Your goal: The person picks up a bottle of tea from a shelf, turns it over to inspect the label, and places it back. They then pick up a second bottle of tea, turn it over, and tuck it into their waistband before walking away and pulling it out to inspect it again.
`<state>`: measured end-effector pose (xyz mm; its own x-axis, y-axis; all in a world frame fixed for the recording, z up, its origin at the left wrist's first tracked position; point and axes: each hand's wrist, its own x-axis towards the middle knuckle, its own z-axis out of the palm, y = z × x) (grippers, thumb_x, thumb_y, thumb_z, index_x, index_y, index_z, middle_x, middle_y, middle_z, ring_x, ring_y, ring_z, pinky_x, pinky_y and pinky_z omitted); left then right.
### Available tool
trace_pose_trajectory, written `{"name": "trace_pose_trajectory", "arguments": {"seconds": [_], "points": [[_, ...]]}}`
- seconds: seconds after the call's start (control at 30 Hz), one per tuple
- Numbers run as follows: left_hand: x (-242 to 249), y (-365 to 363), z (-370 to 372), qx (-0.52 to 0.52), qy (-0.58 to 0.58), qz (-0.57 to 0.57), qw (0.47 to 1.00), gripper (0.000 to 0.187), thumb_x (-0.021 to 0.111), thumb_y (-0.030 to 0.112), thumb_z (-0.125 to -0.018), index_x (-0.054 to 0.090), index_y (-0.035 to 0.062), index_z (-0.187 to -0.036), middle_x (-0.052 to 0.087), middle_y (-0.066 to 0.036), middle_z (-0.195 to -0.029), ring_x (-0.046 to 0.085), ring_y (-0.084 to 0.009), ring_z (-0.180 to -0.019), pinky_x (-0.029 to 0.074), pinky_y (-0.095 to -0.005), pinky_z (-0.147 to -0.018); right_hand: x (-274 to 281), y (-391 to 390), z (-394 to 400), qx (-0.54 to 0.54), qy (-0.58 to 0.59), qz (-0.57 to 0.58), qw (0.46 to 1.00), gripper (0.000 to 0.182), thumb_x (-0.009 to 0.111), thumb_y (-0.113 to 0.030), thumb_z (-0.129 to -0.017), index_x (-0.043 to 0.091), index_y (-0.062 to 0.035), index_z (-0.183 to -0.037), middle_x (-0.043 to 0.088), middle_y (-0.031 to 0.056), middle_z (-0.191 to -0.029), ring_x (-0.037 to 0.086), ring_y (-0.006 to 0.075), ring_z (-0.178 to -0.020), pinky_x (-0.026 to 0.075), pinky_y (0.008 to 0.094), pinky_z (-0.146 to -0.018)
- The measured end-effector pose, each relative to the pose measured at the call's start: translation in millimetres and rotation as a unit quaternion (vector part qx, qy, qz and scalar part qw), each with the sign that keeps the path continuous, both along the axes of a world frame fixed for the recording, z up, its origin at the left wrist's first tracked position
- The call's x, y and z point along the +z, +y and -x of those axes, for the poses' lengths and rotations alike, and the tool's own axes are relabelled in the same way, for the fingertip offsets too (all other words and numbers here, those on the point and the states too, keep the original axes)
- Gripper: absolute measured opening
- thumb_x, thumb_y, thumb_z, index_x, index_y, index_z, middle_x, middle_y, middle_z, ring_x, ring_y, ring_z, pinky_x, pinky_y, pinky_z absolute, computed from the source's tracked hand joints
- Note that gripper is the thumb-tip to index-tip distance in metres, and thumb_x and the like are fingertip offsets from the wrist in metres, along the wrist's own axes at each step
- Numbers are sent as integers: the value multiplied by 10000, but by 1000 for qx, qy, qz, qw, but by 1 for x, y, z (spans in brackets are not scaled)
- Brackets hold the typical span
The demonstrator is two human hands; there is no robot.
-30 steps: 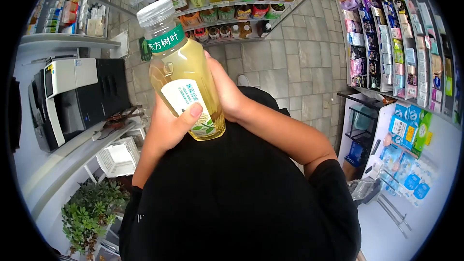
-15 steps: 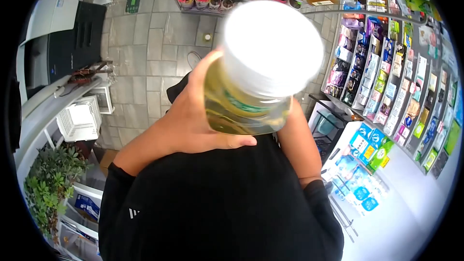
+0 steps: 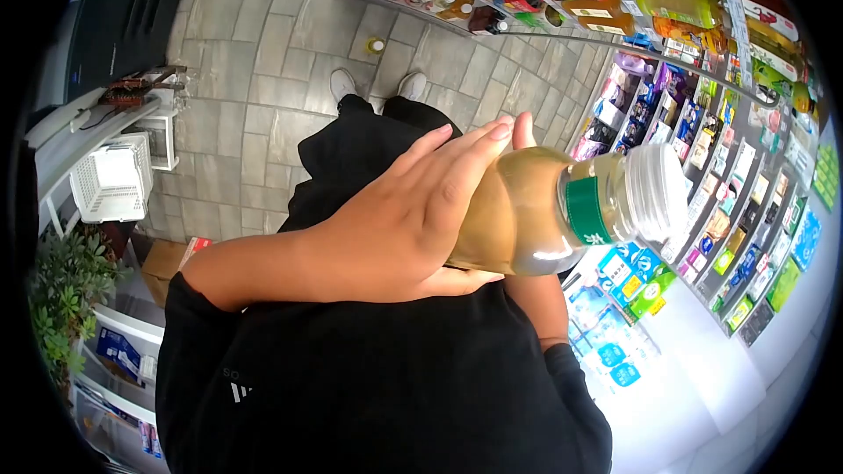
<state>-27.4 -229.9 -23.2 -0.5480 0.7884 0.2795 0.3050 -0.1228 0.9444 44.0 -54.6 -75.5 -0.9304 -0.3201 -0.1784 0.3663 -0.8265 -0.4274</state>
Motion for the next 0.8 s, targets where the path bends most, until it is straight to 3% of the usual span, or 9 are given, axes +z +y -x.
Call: {"name": "trace_pose_trajectory", "arguments": {"seconds": [0.37,0.63,0.8], "points": [[-8,-18,0,32,-3,4,999,1200,851,404,-749,105,-78,-1557,328,-322,-1541,451,-416,-1371,330,-552,-1148,-6,-11,11,62,-13,-27,998,717,313,-570,-1063,540,60,-1316,644,232,-1236,648,324,-1127,531,442,-984],[-3,-18,9,53,6,48,997,1114,894,410,-671,279,-58,-1473,268,-346,-1558,439,-470,-1350,326,-609,-1118,-10,-3,17,108,-18,-33,993,714,334,-568,-1057,554,71,-1290,651,241,-1211,655,332,-1107,537,442,-968],[6,-14,12,75,29,56,995,1121,898,415,-643,297,-52,-1466,300,-333,-1551,440,-461,-1353,329,-611,-1112,-7,2,22,131,-18,-36,991,713,347,-566,-1054,563,77,-1274,656,246,-1195,660,337,-1094,541,443,-957]]}}
